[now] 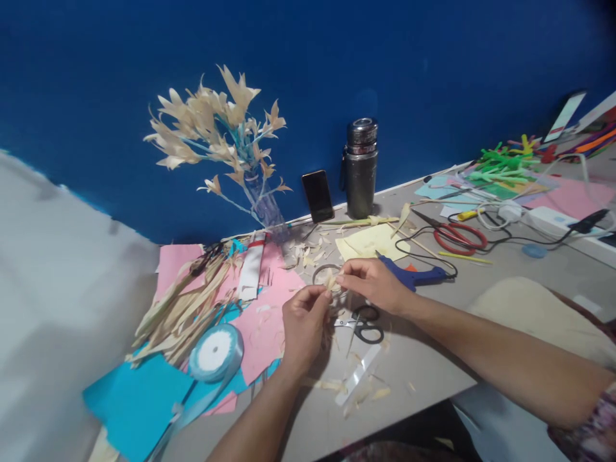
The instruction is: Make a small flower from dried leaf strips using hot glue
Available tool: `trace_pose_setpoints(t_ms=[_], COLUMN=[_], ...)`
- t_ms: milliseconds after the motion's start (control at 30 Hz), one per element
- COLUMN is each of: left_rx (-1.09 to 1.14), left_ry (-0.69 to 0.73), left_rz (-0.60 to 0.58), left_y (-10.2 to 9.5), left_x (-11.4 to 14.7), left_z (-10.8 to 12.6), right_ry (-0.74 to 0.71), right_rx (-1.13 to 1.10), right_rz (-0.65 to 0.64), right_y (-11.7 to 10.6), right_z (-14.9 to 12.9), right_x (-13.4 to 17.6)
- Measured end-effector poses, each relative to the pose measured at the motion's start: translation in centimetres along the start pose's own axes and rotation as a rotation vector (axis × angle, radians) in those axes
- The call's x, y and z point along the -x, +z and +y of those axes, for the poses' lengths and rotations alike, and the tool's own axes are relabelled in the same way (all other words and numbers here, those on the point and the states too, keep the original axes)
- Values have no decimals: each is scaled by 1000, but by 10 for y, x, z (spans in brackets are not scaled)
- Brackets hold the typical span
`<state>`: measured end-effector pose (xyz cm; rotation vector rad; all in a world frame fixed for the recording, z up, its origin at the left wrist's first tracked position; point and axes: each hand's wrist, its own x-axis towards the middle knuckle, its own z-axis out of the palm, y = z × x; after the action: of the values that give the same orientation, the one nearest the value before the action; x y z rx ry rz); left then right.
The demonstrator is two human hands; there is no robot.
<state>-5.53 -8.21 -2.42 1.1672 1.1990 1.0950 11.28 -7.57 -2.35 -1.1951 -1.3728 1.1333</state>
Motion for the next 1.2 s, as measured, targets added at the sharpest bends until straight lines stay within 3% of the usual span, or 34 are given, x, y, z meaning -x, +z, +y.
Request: trace_pose_setpoints(t_ms=[200, 400, 567, 700, 867, 1067, 1200], left_rx=[10, 35, 230, 288, -53, -941, -1182], left_ry=[-53, -24, -51, -51, 2, 394, 465], left_rz=[27, 3, 59, 33, -8, -317, -377], left_y=[-2, -6, -14, -15, -12, -9, -5], left_x=[0, -6, -16, -17, -19, -35, -38], left_z=[0, -4, 0, -1, -6, -11, -9], right_ry=[-16, -42, -90, -61, -7, 54, 76], right_rx=[-17, -62, -416, -608, -665, -645, -627], right_rz=[-9, 119, 345, 403, 370, 289, 226], right_y=[-1, -8, -30, -46, -49, -36, -33], right_z=[1, 0, -5, -15, -17, -5, -3], right_x=[1, -4, -13, -17, -20, -21, -20])
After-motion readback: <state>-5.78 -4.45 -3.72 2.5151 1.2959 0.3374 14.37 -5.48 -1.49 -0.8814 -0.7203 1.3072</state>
